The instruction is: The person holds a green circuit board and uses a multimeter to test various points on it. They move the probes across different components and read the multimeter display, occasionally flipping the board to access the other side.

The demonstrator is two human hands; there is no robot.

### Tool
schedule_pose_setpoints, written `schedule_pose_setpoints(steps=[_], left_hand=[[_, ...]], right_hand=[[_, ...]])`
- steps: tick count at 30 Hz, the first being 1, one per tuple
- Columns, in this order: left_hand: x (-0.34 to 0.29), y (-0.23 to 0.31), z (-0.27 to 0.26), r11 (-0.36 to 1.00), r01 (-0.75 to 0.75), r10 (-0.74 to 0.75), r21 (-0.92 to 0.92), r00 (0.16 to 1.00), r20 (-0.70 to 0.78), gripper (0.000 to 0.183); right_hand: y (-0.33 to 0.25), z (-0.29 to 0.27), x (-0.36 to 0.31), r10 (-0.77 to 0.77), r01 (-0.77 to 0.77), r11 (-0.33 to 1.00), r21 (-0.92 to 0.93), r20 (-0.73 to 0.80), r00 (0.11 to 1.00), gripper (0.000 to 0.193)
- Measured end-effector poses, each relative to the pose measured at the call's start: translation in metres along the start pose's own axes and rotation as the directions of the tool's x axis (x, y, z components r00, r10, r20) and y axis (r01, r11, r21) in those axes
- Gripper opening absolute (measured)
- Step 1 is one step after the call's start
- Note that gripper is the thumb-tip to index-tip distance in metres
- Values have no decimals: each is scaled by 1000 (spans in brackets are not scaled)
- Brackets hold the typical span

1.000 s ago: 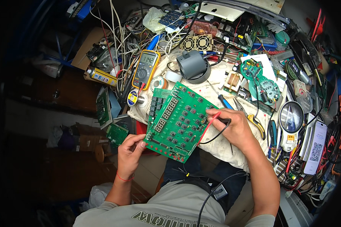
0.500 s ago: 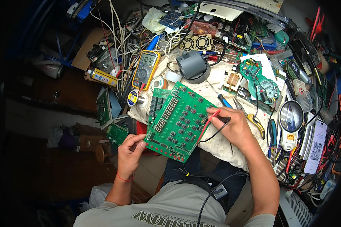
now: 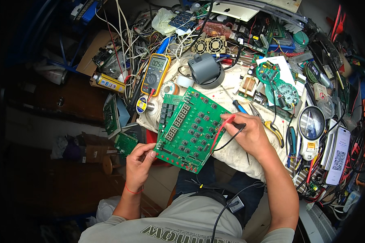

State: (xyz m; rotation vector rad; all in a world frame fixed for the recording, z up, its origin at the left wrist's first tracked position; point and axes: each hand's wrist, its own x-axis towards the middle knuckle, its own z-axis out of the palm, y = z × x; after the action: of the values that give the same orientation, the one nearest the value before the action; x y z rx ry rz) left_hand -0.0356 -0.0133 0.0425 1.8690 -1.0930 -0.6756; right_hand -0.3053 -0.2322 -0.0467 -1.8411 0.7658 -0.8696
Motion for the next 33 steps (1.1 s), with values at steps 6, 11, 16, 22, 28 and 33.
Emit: schedule_pose_setpoints(steps=[6, 11, 16, 22, 28, 33], left_hand=[[0, 0, 0, 1000, 5, -5, 19, 1000, -1, 24], [1, -1, 1, 1000, 7, -7, 5, 1000, -6, 24], [0, 0, 1, 1000, 12, -12, 22, 1000, -8, 24], [0, 1, 1, 1000, 1, -1, 4, 1000, 1, 24], [0, 1, 0, 1000, -10, 10, 22, 1000, 9, 24], [0, 1, 1, 1000, -2, 2, 1, 1000, 3, 24]], right_hand=[[1, 0, -1, 2, -1, 1000, 29, -14, 1000, 15], [1, -1, -1, 66, -67, 993, 93, 6, 998, 14], [1, -1, 0, 71, -71, 993, 92, 3, 997, 14], [0, -1, 0, 88, -88, 992, 93, 5, 996, 15], [0, -1, 0, 85, -84, 993, 83, -4, 996, 16], [1, 0, 0, 56, -54, 996, 64, -20, 998, 16]])
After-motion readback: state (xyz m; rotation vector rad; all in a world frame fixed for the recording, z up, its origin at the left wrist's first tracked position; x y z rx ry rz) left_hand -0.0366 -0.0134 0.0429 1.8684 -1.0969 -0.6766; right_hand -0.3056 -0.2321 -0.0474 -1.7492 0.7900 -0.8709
